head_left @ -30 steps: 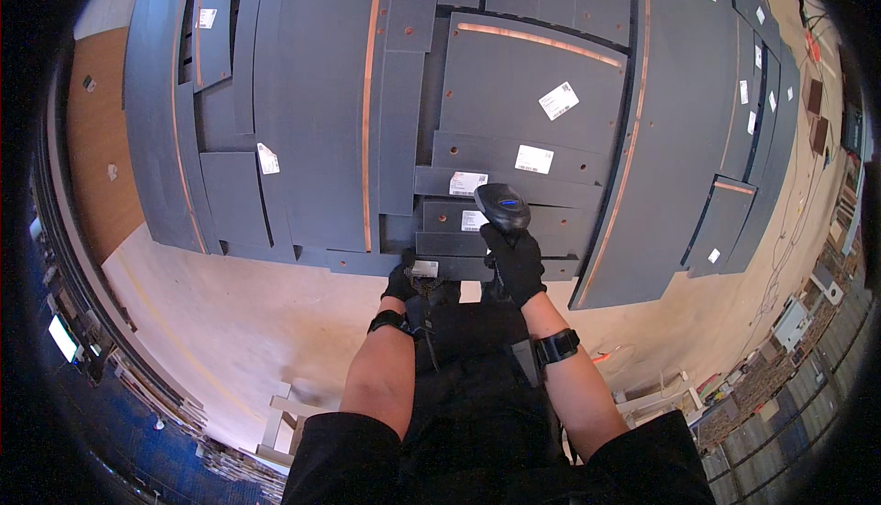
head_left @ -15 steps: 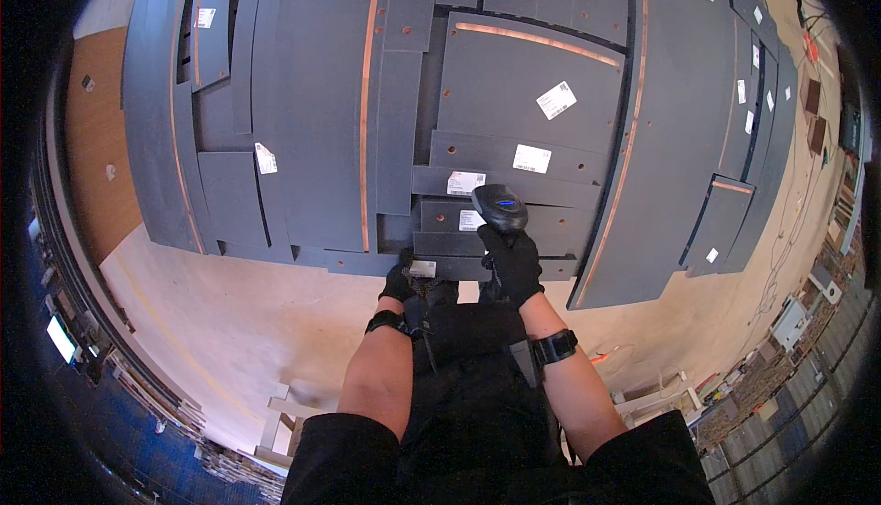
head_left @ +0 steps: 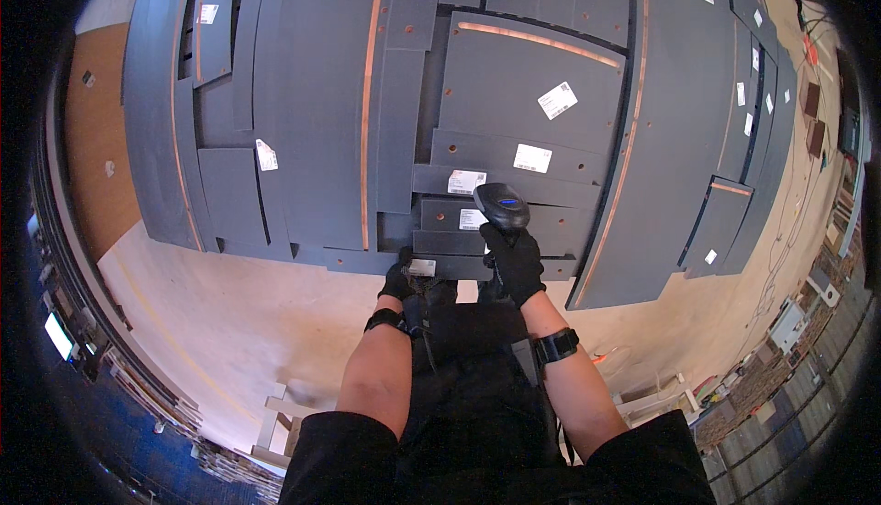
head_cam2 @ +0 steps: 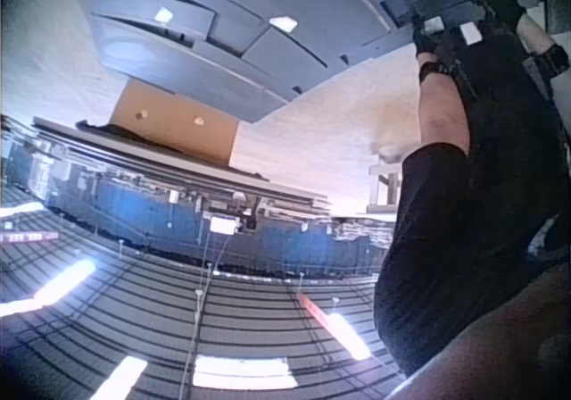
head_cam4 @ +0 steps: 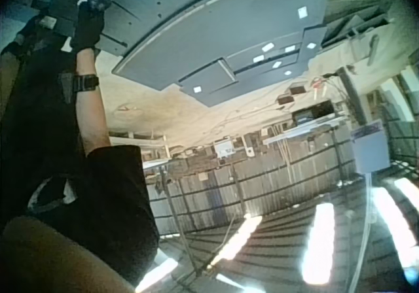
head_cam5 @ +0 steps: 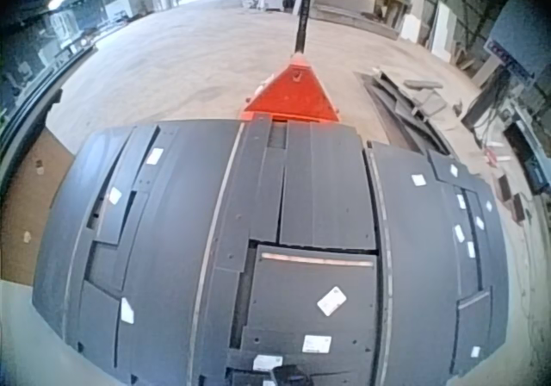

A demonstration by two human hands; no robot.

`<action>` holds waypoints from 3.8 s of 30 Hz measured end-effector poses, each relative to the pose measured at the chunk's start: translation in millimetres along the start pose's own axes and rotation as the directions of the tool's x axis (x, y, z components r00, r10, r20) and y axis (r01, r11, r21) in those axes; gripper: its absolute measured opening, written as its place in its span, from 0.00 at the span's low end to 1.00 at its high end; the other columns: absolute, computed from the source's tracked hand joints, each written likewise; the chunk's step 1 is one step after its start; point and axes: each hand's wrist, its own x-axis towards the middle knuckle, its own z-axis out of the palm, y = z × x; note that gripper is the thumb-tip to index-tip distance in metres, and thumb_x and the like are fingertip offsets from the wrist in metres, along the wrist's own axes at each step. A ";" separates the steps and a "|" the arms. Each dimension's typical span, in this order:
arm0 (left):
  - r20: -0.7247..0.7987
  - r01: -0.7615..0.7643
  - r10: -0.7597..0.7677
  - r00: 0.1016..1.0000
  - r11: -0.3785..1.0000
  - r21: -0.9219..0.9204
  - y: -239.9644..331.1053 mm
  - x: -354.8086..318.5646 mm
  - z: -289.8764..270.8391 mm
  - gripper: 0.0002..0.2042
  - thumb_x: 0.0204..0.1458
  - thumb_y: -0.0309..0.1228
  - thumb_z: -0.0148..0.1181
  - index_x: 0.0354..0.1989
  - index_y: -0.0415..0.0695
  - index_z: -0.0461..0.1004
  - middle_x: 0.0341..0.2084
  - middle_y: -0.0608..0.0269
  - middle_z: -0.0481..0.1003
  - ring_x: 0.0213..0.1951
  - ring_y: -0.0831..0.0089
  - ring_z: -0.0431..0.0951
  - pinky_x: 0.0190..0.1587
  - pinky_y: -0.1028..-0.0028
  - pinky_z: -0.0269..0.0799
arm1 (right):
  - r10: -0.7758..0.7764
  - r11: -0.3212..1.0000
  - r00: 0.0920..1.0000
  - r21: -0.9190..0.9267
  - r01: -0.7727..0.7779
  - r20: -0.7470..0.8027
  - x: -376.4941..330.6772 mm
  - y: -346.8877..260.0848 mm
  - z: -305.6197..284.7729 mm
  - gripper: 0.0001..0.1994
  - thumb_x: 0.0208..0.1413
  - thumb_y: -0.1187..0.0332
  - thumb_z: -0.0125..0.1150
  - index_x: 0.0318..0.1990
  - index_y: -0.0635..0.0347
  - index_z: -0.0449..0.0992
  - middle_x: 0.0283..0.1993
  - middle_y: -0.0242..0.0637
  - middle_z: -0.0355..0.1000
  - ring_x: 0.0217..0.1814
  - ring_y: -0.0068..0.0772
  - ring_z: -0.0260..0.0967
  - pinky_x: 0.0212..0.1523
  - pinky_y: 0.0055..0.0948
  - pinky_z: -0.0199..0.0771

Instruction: Scanning barcodes on wooden panels and moving them from a pallet to a large workshop table.

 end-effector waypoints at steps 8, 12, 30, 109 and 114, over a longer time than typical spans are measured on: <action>0.112 0.015 -0.024 0.993 0.997 0.082 -15.6 28.9 -3.6 0.26 0.48 0.52 0.46 0.46 0.41 0.65 0.38 0.60 0.70 0.40 0.65 0.70 0.42 0.67 0.65 | 0.007 1.000 0.999 0.003 -0.007 -0.035 2.1 1.3 -9.5 0.17 0.43 0.58 0.61 0.32 0.64 0.69 0.18 0.33 0.66 0.15 0.22 0.64 0.17 0.23 0.62; 0.074 -0.069 0.067 0.995 0.997 0.032 -2.8 11.4 -37.7 0.27 0.49 0.53 0.45 0.46 0.42 0.65 0.38 0.60 0.71 0.39 0.66 0.70 0.42 0.67 0.66 | -0.064 0.997 0.998 -0.034 0.065 0.030 -6.8 -6.5 13.2 0.19 0.43 0.51 0.57 0.29 0.61 0.70 0.16 0.36 0.67 0.15 0.28 0.65 0.18 0.29 0.63; 0.048 -0.063 0.061 0.997 0.997 0.051 11.9 -27.4 5.7 0.24 0.49 0.50 0.46 0.49 0.47 0.64 0.43 0.57 0.68 0.43 0.57 0.67 0.47 0.58 0.63 | -0.021 0.999 1.000 -0.036 0.022 0.020 -4.6 -10.4 9.6 0.16 0.43 0.58 0.61 0.30 0.64 0.69 0.17 0.34 0.67 0.15 0.23 0.65 0.17 0.24 0.62; 0.864 -0.209 0.367 0.346 -0.867 0.452 150.9 -67.9 171.4 0.07 0.44 0.29 0.47 0.28 0.42 0.71 0.27 0.46 0.68 0.34 0.54 0.68 0.36 0.58 0.63 | -0.057 0.985 0.998 0.163 0.060 -0.025 102.8 -82.2 -113.7 0.13 0.42 0.59 0.61 0.30 0.57 0.69 0.17 0.30 0.60 0.14 0.22 0.59 0.13 0.23 0.59; 0.836 -0.238 0.289 0.466 -0.869 0.433 146.0 -108.0 182.5 0.14 0.34 0.28 0.56 0.33 0.40 0.68 0.31 0.46 0.68 0.37 0.52 0.67 0.39 0.60 0.63 | -0.090 0.987 0.996 0.134 0.087 0.022 101.2 -98.8 -121.4 0.14 0.41 0.58 0.62 0.29 0.58 0.69 0.18 0.30 0.61 0.14 0.22 0.60 0.14 0.22 0.60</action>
